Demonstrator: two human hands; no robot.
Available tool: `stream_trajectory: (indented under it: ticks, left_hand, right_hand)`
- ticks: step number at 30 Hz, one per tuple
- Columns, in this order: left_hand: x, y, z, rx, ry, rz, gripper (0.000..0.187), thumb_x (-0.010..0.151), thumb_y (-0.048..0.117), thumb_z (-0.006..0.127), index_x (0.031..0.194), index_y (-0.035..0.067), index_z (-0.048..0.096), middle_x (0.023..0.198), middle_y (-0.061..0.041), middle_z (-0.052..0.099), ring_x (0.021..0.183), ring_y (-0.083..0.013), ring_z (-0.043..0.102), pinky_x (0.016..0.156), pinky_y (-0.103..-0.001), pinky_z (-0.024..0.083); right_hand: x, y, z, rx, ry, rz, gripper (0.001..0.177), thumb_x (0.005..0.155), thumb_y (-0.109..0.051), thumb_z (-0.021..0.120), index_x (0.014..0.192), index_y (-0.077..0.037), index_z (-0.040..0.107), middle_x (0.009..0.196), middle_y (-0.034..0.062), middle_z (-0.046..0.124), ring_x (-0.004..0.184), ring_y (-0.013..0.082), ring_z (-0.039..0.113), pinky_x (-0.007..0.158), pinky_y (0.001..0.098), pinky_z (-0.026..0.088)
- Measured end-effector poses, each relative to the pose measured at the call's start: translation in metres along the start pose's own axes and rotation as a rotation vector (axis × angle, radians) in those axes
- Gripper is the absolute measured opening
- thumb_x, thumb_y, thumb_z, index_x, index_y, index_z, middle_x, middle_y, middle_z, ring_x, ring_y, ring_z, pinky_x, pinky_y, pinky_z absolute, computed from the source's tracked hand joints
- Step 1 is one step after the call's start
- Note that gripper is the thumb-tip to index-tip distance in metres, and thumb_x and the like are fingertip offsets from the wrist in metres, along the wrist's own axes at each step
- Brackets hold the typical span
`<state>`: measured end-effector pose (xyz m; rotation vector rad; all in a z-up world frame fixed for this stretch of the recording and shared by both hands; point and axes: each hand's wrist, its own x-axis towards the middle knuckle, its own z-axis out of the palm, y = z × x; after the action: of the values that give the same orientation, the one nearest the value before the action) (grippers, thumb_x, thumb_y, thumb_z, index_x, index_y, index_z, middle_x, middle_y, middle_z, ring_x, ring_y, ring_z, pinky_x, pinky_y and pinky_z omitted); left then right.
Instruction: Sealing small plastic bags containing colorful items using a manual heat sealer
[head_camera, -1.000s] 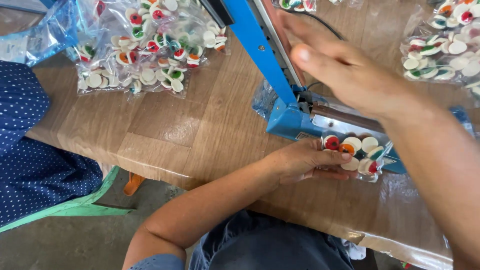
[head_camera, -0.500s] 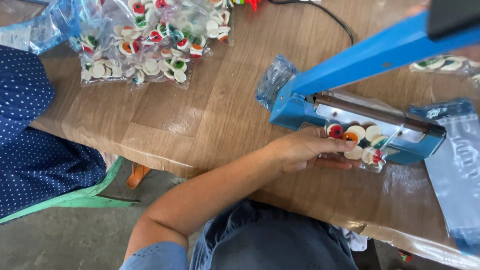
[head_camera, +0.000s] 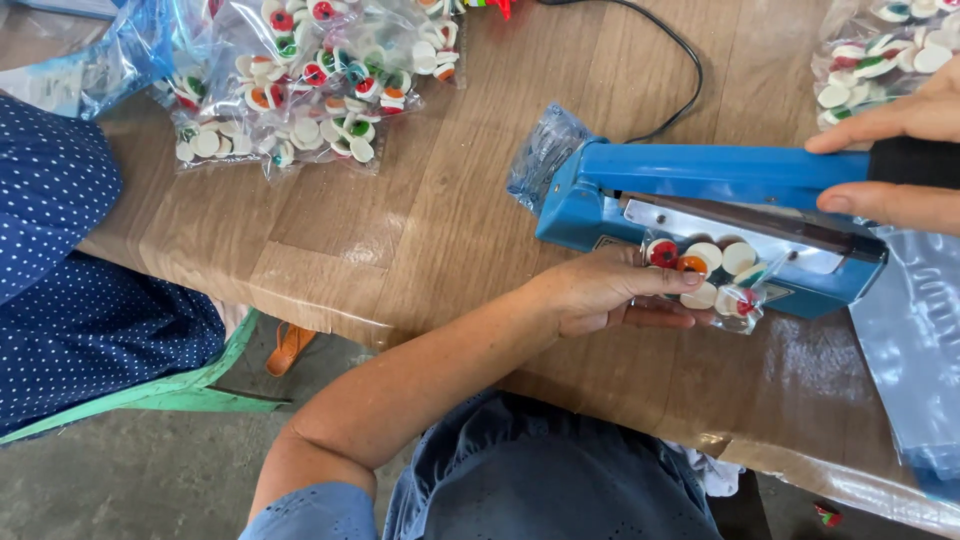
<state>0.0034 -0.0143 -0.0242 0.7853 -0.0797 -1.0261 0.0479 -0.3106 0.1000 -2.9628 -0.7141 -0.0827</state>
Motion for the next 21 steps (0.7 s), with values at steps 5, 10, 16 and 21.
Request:
stream_trajectory:
  ticks: [5, 10, 16, 21]
  left_hand:
    - [-0.002, 0.003, 0.003, 0.019, 0.037, 0.004, 0.04, 0.087, 0.016, 0.077, 0.119, -0.006, 0.067, 0.116, -0.025, 0.073, 0.103, -0.0345, 0.074, 0.088, -0.033, 0.063]
    - [0.0, -0.001, 0.0, 0.011, 0.037, 0.025, 0.044, 0.085, 0.016, 0.079, 0.122, -0.005, 0.066, 0.117, -0.024, 0.073, 0.103, -0.0362, 0.073, 0.09, -0.037, 0.063]
    - [-0.004, 0.005, 0.007, 0.039, 0.067, -0.007, 0.046, 0.084, 0.017, 0.079, 0.123, -0.003, 0.066, 0.118, -0.023, 0.073, 0.104, -0.0344, 0.073, 0.091, -0.036, 0.062]
    - [-0.015, 0.016, 0.019, 0.084, 0.107, -0.036, 0.044, 0.085, 0.016, 0.077, 0.122, -0.007, 0.067, 0.117, -0.023, 0.073, 0.104, -0.0325, 0.073, 0.092, -0.034, 0.062]
  right_hand:
    - [-0.002, -0.014, 0.009, 0.294, 0.049, -0.001, 0.048, 0.078, -0.024, 0.085, 0.125, -0.016, 0.079, 0.098, 0.0081, 0.069, 0.094, 0.0221, 0.063, 0.084, 0.0313, 0.042]
    - [-0.008, -0.03, 0.013, 0.38, 0.106, 0.047, 0.039, 0.084, -0.016, 0.085, 0.121, -0.009, 0.078, 0.106, 0.0091, 0.071, 0.096, 0.0217, 0.064, 0.088, 0.0321, 0.045]
    - [-0.008, -0.037, 0.009, 0.403, 0.108, 0.055, 0.034, 0.085, -0.015, 0.085, 0.118, -0.01, 0.078, 0.105, 0.0074, 0.072, 0.089, 0.0188, 0.063, 0.08, 0.0303, 0.045]
    - [-0.009, -0.052, -0.008, 0.351, 0.05, 0.156, 0.034, 0.084, -0.021, 0.084, 0.117, -0.019, 0.079, 0.11, 0.002, 0.073, 0.1, 0.0166, 0.064, 0.087, 0.0297, 0.044]
